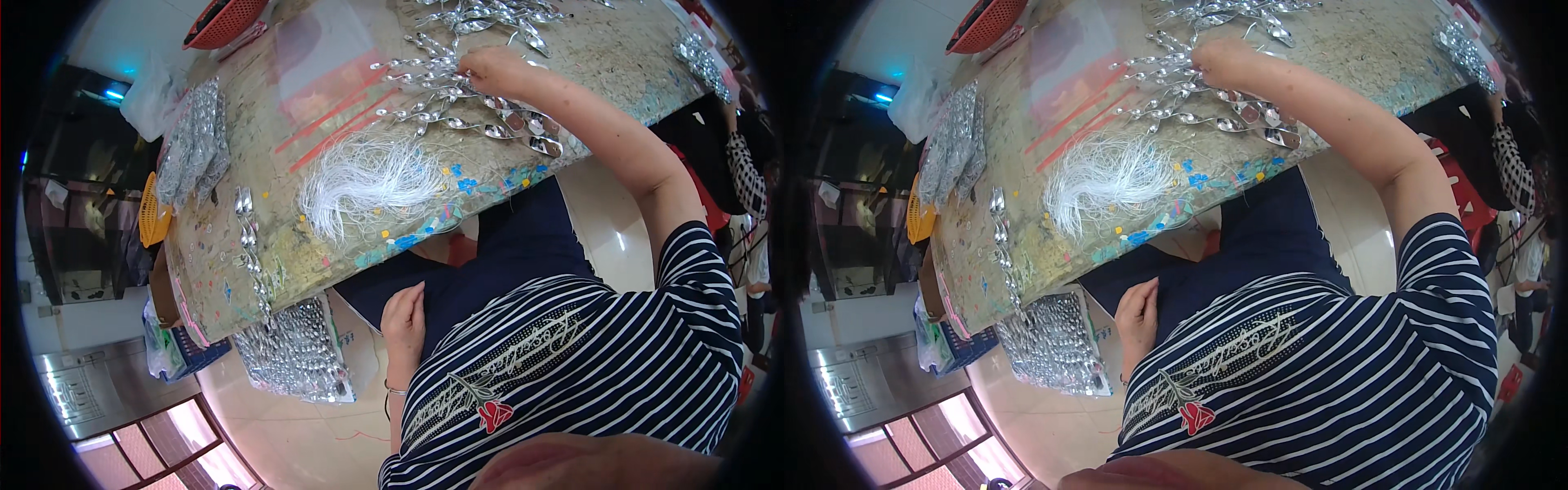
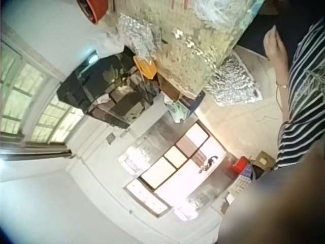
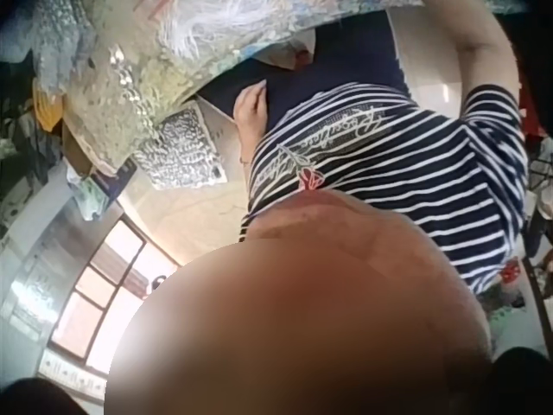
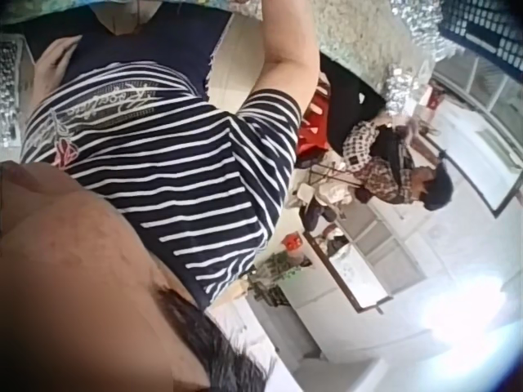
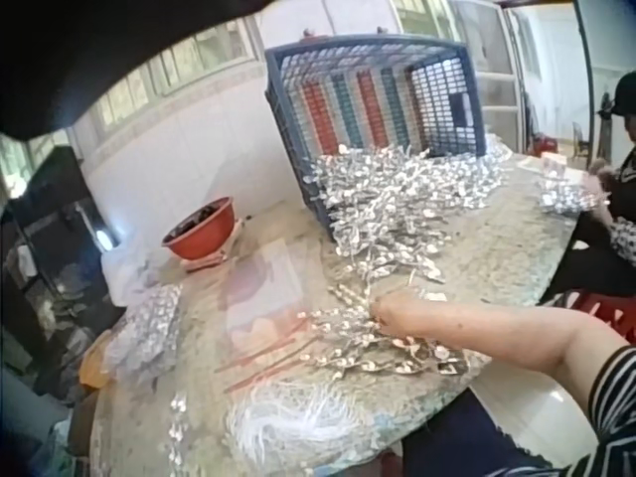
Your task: Assembling silver tinsel decorations by threading white strings and attaching red plastic components.
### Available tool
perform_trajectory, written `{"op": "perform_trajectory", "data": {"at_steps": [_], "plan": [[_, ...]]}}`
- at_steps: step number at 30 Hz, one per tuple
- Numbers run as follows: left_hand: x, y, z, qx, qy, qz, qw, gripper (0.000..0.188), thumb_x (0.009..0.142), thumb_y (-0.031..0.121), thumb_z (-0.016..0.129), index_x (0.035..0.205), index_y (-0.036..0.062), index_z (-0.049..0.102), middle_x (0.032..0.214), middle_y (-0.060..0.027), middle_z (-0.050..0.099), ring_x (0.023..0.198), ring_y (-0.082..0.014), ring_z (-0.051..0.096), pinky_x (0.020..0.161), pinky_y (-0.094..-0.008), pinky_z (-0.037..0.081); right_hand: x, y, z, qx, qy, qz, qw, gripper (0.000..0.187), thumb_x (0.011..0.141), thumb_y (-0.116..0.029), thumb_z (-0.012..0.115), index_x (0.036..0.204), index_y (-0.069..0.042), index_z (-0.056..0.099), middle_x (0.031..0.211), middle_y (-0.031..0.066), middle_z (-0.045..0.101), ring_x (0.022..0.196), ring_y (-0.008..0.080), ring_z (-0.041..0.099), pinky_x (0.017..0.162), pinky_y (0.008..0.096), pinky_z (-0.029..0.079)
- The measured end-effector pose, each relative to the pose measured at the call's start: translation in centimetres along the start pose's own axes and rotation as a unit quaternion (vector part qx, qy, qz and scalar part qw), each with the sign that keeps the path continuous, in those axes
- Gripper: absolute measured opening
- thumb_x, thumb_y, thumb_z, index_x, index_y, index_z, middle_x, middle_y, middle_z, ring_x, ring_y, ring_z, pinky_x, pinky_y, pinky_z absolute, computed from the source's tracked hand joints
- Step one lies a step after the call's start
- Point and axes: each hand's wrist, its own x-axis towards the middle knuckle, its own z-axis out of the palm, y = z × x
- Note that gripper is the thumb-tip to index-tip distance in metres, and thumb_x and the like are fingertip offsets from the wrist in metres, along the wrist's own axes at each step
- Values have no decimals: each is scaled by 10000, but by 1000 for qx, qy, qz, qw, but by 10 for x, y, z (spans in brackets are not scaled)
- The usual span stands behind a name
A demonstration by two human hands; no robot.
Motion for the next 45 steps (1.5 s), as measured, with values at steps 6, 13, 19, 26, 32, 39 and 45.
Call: {"op": "perform_trajectory", "data": {"at_steps": [6,13,19,26,32,39,45], "plan": [[-3,-3,1,-7,4,-11,1000,149,862,-13,648,1005,-1,688,923,-124,678,837,-213,660,739,-276,509,3,-9,-21,54,-40,41,997,174,789,-121,614,947,-60,655,907,123,662,828,305,641,719,411,503],[4,4,-1,-31,8,-27,999,154,837,-8,654,985,12,693,911,-138,680,837,-267,658,750,-327,517,15,-21,-64,152,-71,66,984,154,851,-104,629,972,-9,608,894,83,651,802,142,629,668,295,499],[12,4,4,-56,-1,-12,998,158,836,3,662,990,14,695,910,-130,682,825,-253,660,741,-316,519,24,-6,-76,81,-27,56,995,158,849,-184,646,901,-34,641,848,156,670,783,268,649,694,392,490],[35,20,-4,-187,-23,-85,978,207,912,13,598,1105,-23,664,992,-116,699,881,-168,664,777,-264,520,-17,-85,-182,393,218,-31,893,103,964,-163,562,1012,-74,581,902,92,632,825,196,606,727,347,497],[80,46,-8,-467,1,-54,883,548,1027,332,399,1441,-19,325,1324,-221,530,1129,-286,586,906,-360,493,-75,-183,-130,670,62,-42,738,120,905,-126,639,932,-19,592,1011,131,668,891,175,644,773,312,520],[97,49,-19,-576,173,-42,798,613,1007,392,432,1453,3,273,1324,-234,506,1207,-341,531,987,-432,468,-125,-193,-71,677,-151,-64,717,250,905,3,608,1151,-24,576,1296,175,574,1135,223,598,933,340,510],[94,18,-72,-531,319,-21,785,420,994,225,520,1337,-5,444,1073,-124,612,857,-169,564,750,-290,480,-158,-131,-59,452,-62,55,888,333,897,-15,613,1225,-58,589,1256,93,543,967,155,613,806,276,511]]}}
